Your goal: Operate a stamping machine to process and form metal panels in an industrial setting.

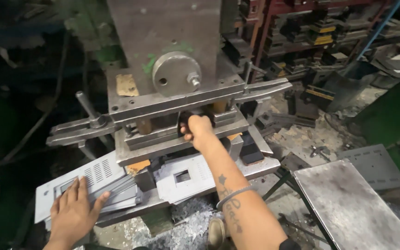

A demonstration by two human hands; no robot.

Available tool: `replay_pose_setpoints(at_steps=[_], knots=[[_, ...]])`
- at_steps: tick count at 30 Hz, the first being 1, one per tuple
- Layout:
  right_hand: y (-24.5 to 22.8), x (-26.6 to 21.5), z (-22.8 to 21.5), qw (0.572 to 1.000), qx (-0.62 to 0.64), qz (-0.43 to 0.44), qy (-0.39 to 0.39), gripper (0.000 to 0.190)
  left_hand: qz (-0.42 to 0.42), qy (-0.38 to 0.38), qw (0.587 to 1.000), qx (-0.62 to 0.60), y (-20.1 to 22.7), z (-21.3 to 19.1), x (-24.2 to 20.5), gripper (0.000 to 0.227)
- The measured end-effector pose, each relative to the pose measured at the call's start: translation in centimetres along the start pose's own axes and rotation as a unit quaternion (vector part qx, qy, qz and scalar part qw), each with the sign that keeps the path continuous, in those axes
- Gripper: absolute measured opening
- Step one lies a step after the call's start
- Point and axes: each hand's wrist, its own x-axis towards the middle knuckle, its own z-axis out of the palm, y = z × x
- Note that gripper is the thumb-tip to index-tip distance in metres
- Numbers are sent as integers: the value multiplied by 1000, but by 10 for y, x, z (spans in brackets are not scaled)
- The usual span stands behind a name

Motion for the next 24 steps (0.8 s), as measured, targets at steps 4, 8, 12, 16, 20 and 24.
replay_pose_setpoints(at_steps=[4,8,12,16,20,24], knots=[[1,-15,-15,997,68,35,-30,13,9,-3,999,-32,4,-11,-5,97],[36,-76,-50,985,107,-103,-87,18,11,-26,999,-22,2,-11,0,96],[74,-149,-82,987,142,-73,-23,14,11,-8,999,-46,3,-12,-2,97],[113,-162,-107,990,141,-20,21,12,11,-13,999,-39,4,-11,-4,95],[135,-145,-118,997,45,53,38,15,31,22,998,-53,0,-5,-5,97],[138,-150,-128,998,-24,54,36,25,28,16,998,-56,1,-7,-6,97]])
